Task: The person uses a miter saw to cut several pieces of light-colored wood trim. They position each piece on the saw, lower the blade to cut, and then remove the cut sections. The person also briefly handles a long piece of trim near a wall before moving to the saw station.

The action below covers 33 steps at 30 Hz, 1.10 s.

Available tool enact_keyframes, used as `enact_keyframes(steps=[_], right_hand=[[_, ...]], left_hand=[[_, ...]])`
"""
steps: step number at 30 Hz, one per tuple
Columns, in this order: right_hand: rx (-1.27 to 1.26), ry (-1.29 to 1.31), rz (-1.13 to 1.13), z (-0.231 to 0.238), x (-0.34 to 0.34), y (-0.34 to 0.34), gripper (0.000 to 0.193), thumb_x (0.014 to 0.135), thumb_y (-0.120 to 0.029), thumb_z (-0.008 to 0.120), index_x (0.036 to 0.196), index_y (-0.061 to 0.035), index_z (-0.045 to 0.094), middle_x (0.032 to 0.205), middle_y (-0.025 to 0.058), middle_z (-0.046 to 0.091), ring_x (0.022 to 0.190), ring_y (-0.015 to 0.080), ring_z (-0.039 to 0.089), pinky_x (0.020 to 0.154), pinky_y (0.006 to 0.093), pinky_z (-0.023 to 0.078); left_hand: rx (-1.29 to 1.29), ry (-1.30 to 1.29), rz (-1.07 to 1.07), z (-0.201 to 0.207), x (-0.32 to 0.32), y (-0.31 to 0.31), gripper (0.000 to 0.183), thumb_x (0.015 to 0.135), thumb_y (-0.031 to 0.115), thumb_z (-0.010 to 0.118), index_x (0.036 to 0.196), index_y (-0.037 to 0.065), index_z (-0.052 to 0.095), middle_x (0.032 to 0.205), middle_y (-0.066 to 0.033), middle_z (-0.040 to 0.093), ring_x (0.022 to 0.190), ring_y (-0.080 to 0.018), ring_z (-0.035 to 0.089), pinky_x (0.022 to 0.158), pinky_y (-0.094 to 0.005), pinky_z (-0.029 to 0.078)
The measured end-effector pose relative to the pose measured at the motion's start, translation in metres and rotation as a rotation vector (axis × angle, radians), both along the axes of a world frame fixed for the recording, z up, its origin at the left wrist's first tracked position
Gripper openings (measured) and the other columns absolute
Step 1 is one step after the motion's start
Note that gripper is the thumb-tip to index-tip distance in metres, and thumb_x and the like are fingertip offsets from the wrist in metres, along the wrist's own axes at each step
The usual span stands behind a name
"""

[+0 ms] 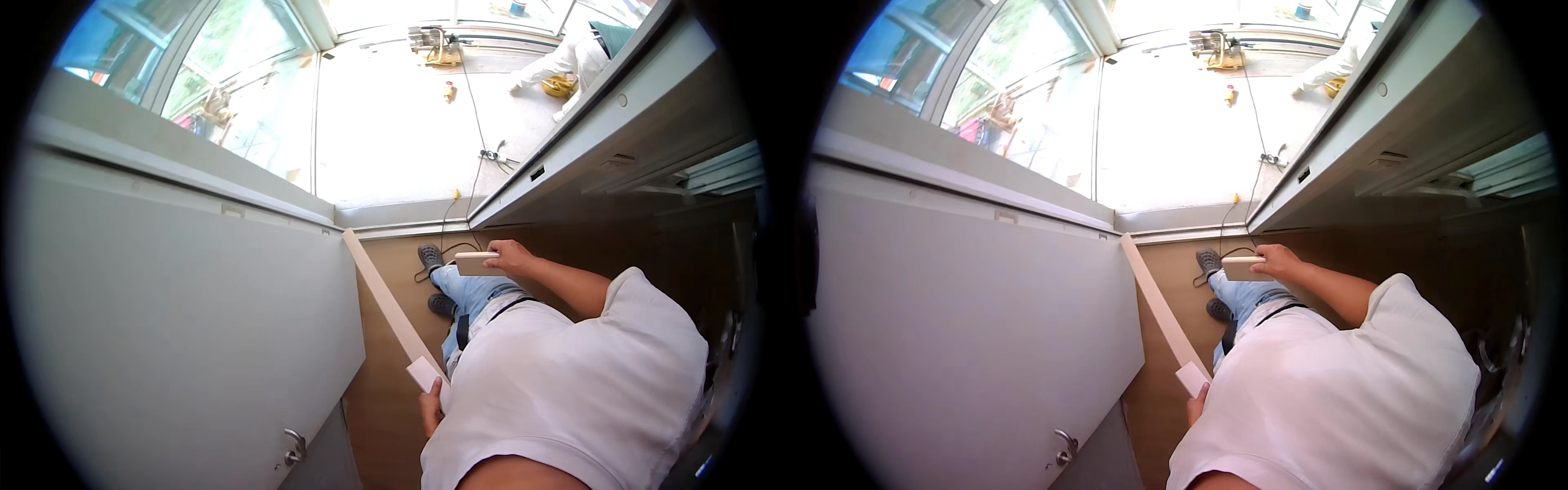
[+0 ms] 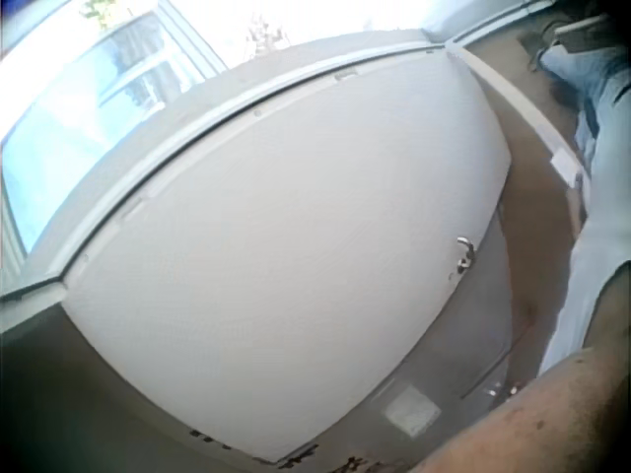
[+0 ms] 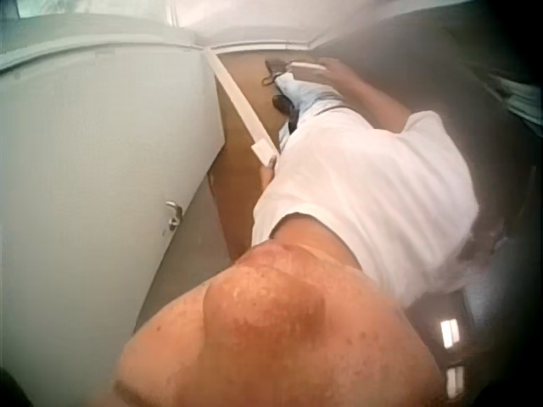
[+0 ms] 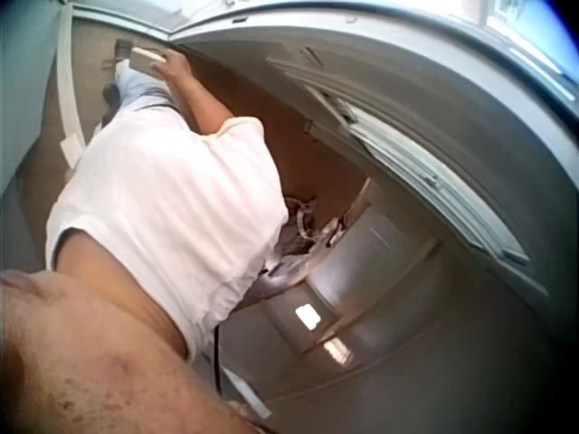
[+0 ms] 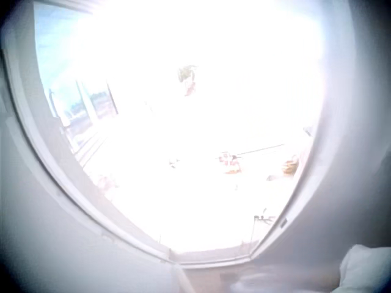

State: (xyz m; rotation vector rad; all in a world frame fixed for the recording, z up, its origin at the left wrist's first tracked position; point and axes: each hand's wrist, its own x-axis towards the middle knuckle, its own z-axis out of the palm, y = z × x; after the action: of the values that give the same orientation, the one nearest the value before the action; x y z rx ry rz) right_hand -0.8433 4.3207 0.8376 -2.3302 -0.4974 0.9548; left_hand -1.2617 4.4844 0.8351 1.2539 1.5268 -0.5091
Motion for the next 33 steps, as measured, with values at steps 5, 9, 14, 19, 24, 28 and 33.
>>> enact_keyframes(steps=[5,9,14,19,24,28,33], right_hand=[[0.038,-0.025,-0.014,-0.03,0.04,0.043,0.048,0.081,-0.044,0.079,0.108,-0.0052,0.07,0.095,0.0205,0.073,0.093,0.0374,0.07,0.082,0.0452,0.054],[0.01,0.007,-0.118,-0.03,0.067,0.062,0.047,0.082,-0.044,0.078,0.107,-0.0055,0.07,0.098,0.0204,0.072,0.096,0.0372,0.07,0.084,0.0455,0.053],[0.068,-0.069,-0.187,-0.024,0.113,0.082,0.046,0.082,-0.044,0.076,0.106,-0.0048,0.069,0.099,0.0214,0.072,0.097,0.0386,0.069,0.085,0.0458,0.053],[0.083,-0.086,-0.316,-0.011,0.14,0.08,0.048,0.082,-0.046,0.075,0.103,-0.0044,0.069,0.099,0.0208,0.072,0.097,0.0399,0.068,0.085,0.0463,0.053],[0.052,-0.089,-0.47,-0.005,0.142,0.07,0.048,0.081,-0.047,0.076,0.105,-0.0061,0.07,0.098,0.0198,0.072,0.096,0.0385,0.069,0.084,0.0453,0.053],[0.037,-0.083,-0.527,-0.012,0.139,0.076,0.048,0.08,-0.047,0.077,0.106,-0.0066,0.069,0.096,0.0198,0.072,0.095,0.0376,0.07,0.084,0.0453,0.053],[0.044,-0.058,-0.577,-0.01,0.155,0.112,0.047,0.081,-0.046,0.076,0.105,-0.0062,0.069,0.095,0.0203,0.072,0.094,0.0382,0.07,0.082,0.0465,0.053]], left_hand=[[-0.098,-0.081,0.052,0.003,0.041,0.063,0.072,0.091,0.061,0.07,0.096,-0.011,0.074,0.087,-0.0186,0.074,0.08,-0.0233,0.066,0.078,-0.0393,0.051],[-0.222,-0.218,0.115,0.013,0.088,0.115,0.048,0.095,0.042,0.072,0.1,-0.006,0.069,0.085,-0.0099,0.069,0.071,-0.0194,0.062,0.067,-0.0376,0.051],[-0.185,-0.229,0.118,0.042,0.158,0.171,0.045,0.099,0.042,0.067,0.091,-0.002,0.065,0.08,-0.0083,0.065,0.072,-0.0176,0.059,0.068,-0.0348,0.048],[-0.206,-0.225,0.136,0.046,0.215,0.217,0.049,0.1,0.044,0.065,0.097,-0.005,0.066,0.085,-0.0127,0.068,0.074,-0.0189,0.062,0.069,-0.0354,0.05],[-0.194,-0.185,-0.047,0.017,0.254,0.269,0.052,0.101,0.046,0.063,0.093,-0.006,0.067,0.086,-0.0136,0.068,0.076,-0.0201,0.063,0.069,-0.0367,0.05],[-0.297,-0.183,-0.194,0.019,0.295,0.308,0.064,0.102,0.052,0.06,0.128,-0.006,0.064,0.118,-0.0165,0.07,0.104,-0.0247,0.065,0.095,-0.0376,0.05],[-0.322,-0.309,-0.254,0.041,0.362,0.341,0.067,0.101,0.054,0.06,0.129,-0.007,0.063,0.121,-0.0179,0.069,0.108,-0.0255,0.064,0.097,-0.0387,0.049]])
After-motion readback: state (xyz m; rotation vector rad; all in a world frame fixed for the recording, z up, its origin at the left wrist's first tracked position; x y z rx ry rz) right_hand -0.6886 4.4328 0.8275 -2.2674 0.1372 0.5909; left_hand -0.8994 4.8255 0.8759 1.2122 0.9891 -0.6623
